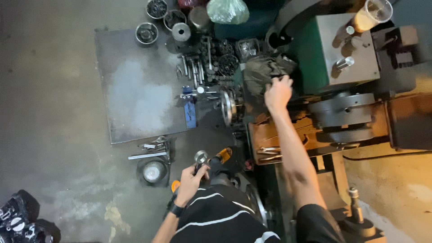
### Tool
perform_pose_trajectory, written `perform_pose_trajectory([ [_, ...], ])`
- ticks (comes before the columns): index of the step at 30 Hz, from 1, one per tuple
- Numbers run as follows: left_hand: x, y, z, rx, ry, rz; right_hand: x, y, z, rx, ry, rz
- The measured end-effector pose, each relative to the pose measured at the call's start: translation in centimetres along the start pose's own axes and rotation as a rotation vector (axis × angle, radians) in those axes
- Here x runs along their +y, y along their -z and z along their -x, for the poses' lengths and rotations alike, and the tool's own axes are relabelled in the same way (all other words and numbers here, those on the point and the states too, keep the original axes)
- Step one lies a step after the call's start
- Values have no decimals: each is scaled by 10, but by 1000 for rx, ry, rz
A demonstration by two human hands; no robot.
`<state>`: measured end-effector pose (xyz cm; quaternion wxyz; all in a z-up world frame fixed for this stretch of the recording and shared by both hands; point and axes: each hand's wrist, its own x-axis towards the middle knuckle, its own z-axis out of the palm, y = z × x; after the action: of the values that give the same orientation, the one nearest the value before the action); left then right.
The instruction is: The person uses a lathe to polish a metal component, then wipes the component with a cloth and holds it for inspection.
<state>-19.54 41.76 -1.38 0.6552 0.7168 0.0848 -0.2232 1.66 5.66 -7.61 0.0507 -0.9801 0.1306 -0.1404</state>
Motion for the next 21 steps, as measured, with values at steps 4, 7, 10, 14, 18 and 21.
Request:
perform_pose_trajectory([
  [4, -29, 57, 54, 84, 55, 11, -38, 126, -5, 315, 102, 102],
  [7, -46, 101, 95, 222, 267, 42, -90, 255, 17, 616, 304, -79],
  [10, -73, 130, 120, 335, 222, 333, -158, 337, 55, 627, 552, -516],
  [14, -69, 162, 151, 353, -331, 371, -245, 336, 111, 354, 614, -531],
  [18, -20, 199, 177, 392, -718, 327, -331, 323, 150, -244, 280, -909],
  [21, -13, 224, 193, 592, -812, 94, -391, 292, 179, -358, -80, -1227],
])
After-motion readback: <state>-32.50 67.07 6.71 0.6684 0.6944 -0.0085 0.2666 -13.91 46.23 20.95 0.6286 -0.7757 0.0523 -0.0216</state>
